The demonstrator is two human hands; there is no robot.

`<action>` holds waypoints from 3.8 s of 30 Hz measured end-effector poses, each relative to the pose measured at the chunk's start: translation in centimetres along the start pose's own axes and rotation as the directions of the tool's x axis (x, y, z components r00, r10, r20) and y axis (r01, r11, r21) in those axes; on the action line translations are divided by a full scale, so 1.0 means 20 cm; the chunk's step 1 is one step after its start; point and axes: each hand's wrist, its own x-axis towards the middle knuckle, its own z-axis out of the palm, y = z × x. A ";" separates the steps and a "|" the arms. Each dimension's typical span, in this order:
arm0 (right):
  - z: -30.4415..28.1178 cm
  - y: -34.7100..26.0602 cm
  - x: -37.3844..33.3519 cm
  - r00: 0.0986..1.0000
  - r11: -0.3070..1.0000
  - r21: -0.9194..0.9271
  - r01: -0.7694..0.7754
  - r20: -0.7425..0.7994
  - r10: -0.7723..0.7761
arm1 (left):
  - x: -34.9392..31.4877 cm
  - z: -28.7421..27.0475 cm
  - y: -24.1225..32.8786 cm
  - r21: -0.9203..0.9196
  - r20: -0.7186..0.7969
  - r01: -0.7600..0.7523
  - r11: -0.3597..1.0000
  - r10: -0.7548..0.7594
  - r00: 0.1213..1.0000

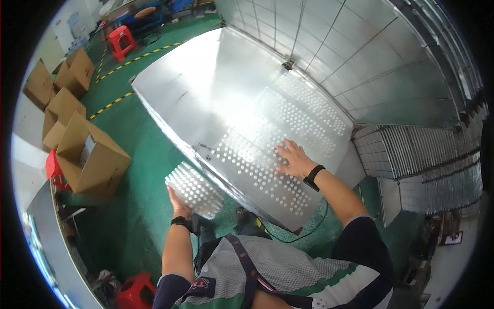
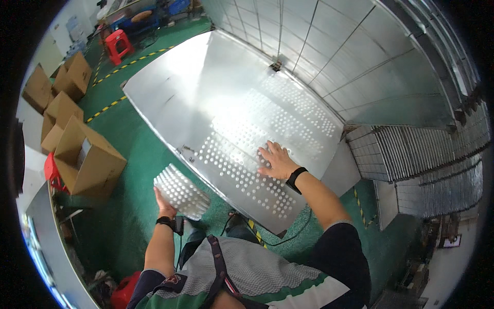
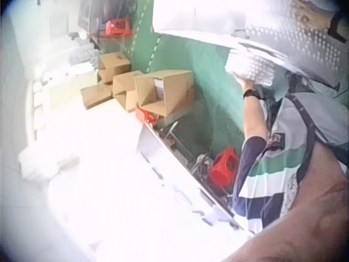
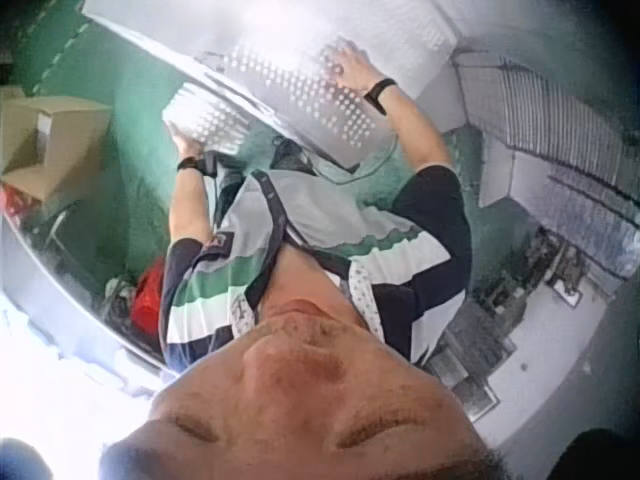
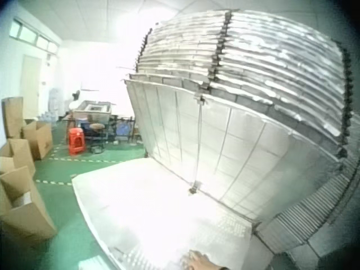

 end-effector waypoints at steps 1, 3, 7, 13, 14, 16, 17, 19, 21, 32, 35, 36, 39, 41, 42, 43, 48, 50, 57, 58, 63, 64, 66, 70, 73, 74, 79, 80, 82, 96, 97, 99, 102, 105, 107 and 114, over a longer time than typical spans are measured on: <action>0.01 0.00 -0.04 0.996 0.993 -0.115 0.017 0.092 -0.006 | -0.02 -0.03 -0.06 0.007 -0.022 -0.017 1.000 0.017 1.000; 0.11 -0.01 -0.06 0.994 0.993 -0.104 0.055 0.103 -0.044 | -0.10 -0.09 -0.22 0.071 -0.037 -0.088 0.994 0.091 0.995; 0.22 -0.13 -0.17 0.998 0.989 -0.144 -0.042 0.043 0.048 | -0.17 -0.01 -0.50 0.055 -0.054 -0.058 0.997 0.061 0.997; 0.36 -0.55 -0.37 1.000 0.975 -0.223 0.006 0.007 -0.005 | -0.24 0.15 -0.66 0.025 -0.046 -0.072 0.997 0.073 0.996; 0.39 -0.60 -0.40 1.000 0.975 -0.221 0.006 -0.012 -0.009 | -0.23 0.11 -0.66 0.028 -0.028 -0.067 0.997 0.068 0.997; 0.39 -0.62 -0.42 0.999 0.975 -0.219 -0.036 -0.019 0.032 | -0.20 0.05 -0.68 0.039 0.022 -0.074 0.997 0.073 0.997; 0.39 -0.63 -0.42 0.996 0.977 -0.195 -0.086 -0.030 0.081 | -0.19 0.02 -0.69 0.023 0.027 -0.078 0.997 0.077 0.997; 0.43 -0.64 -0.43 0.994 0.972 -0.206 -0.111 -0.045 0.104 | -0.18 0.00 -0.71 0.035 -0.057 0.064 0.997 -0.062 0.996; 0.53 -0.61 -0.45 0.995 0.953 -0.288 -0.096 -0.051 0.085 | -0.26 0.10 -0.68 0.015 -0.058 0.117 0.993 -0.115 0.992; 0.35 -0.93 -0.42 0.884 0.924 0.152 0.351 -0.380 -0.273 | -0.46 0.09 -0.47 -0.150 0.127 -0.088 0.985 0.108 0.986; 0.35 -0.90 -0.26 0.944 0.843 0.484 0.236 -0.319 -0.081 | -0.49 0.07 -0.49 -0.118 0.088 -0.275 0.954 0.286 0.954; 0.36 -0.91 -0.24 0.944 0.845 0.474 0.249 -0.314 -0.102 | -0.51 0.10 -0.50 -0.127 0.066 -0.337 0.933 0.347 0.935; 0.40 -0.96 -0.23 0.946 0.791 0.541 0.285 -0.291 -0.142 | -0.55 0.05 -0.53 0.147 0.103 -0.513 0.846 0.503 0.858; 0.42 -0.99 -0.26 0.928 0.598 0.721 0.350 -0.352 -0.120 | -0.57 0.02 -0.54 0.133 0.124 -0.563 0.816 0.550 0.826; 0.45 -0.97 -0.26 0.937 0.521 0.781 0.344 -0.325 -0.130 | -0.59 0.03 -0.56 0.118 0.138 -0.615 0.780 0.600 0.788; 0.44 -0.96 -0.26 0.939 0.532 0.775 0.341 -0.313 -0.145 | -0.61 0.04 -0.56 0.103 0.159 -0.662 0.742 0.645 0.748; 0.43 -1.05 -0.23 0.982 0.273 0.943 0.189 -0.180 -0.056 | -0.62 -0.03 -0.59 0.063 0.175 -0.543 0.837 0.526 0.832; 0.44 -1.08 -0.18 0.982 0.238 0.957 0.169 -0.183 0.038 | -0.59 -0.04 -0.60 0.018 0.176 -0.499 0.866 0.489 0.854; 0.43 -1.17 -0.03 0.959 0.662 0.742 -0.109 -0.097 0.267 | -0.67 -0.01 -0.52 0.158 0.211 -0.451 0.878 0.416 0.884; 0.42 -1.17 -0.03 0.969 0.690 0.721 -0.071 -0.114 0.219 | -0.69 -0.01 -0.49 0.132 0.207 -0.407 0.904 0.377 0.903; 0.42 -1.14 -0.09 0.914 0.924 0.258 0.284 -0.364 -0.179 | -0.55 -0.18 -0.45 -0.163 0.252 -0.071 0.984 0.111 0.961; 0.42 -1.09 -0.13 0.877 0.904 0.178 0.389 -0.373 -0.304 | -0.59 -0.09 -0.41 -0.141 0.249 -0.052 0.989 0.086 0.965; 0.43 -1.07 -0.16 0.942 0.877 0.348 0.332 -0.074 -0.327 | -0.58 -0.01 -0.36 -0.140 0.249 -0.038 0.989 0.072 0.966; 0.34 -0.88 -0.03 0.888 0.840 0.337 0.426 0.022 -0.459 | -0.49 0.03 -0.34 -0.114 0.252 -0.036 0.993 0.064 0.966; 0.04 -0.56 0.17 0.899 0.789 0.447 0.421 -0.088 -0.430 | -0.45 -0.01 -0.33 -0.087 0.165 -0.027 0.996 0.041 0.985; 0.00 -0.35 0.27 0.937 0.843 0.408 0.350 -0.143 -0.319 | -0.42 -0.03 -0.34 -0.110 0.138 -0.007 0.994 0.022 0.990; -0.26 0.64 0.56 0.920 0.956 0.175 -0.235 -0.277 0.276 | -0.42 0.02 -0.37 0.021 0.101 -0.025 0.999 0.023 0.995; -0.29 0.74 0.54 0.877 0.920 0.142 -0.365 -0.280 0.391 | -0.41 0.02 -0.38 0.069 0.077 -0.024 0.997 0.019 0.997; -0.36 0.78 0.45 0.880 0.904 0.112 -0.412 -0.208 0.427 | -0.36 0.02 -0.41 0.103 0.102 -0.023 0.994 0.012 0.995; 0.08 0.09 0.18 0.918 0.926 -0.009 -0.377 -0.135 0.373 | -0.15 0.14 -0.59 -0.072 -0.113 0.032 0.997 -0.040 0.993; 0.15 -0.03 0.15 0.916 0.924 -0.006 -0.382 -0.135 0.378 | -0.15 0.16 -0.59 -0.057 -0.148 0.024 0.998 -0.032 0.989; 0.24 -0.36 0.07 0.926 0.933 0.009 -0.361 -0.117 0.359 | -0.14 0.13 -0.58 -0.080 -0.147 0.029 0.996 -0.041 0.988; 0.43 -0.75 -0.06 0.916 0.929 0.031 -0.369 -0.156 0.369 | -0.16 0.16 -0.55 -0.090 -0.159 0.060 0.994 -0.074 0.984; 0.51 -0.95 -0.17 0.918 0.919 -0.035 -0.393 -0.079 0.389 | -0.14 0.15 -0.57 -0.031 -0.101 0.017 0.999 -0.020 0.995; 0.46 -0.97 -0.21 0.919 0.922 -0.045 -0.384 -0.119 0.376 | -0.12 0.11 -0.53 -0.093 -0.062 0.060 0.994 -0.066 0.996; 0.51 -0.77 -0.22 0.980 0.966 -0.214 -0.144 -0.164 0.110 | -0.01 0.05 -0.56 -0.076 -0.089 0.115 0.990 -0.121 0.989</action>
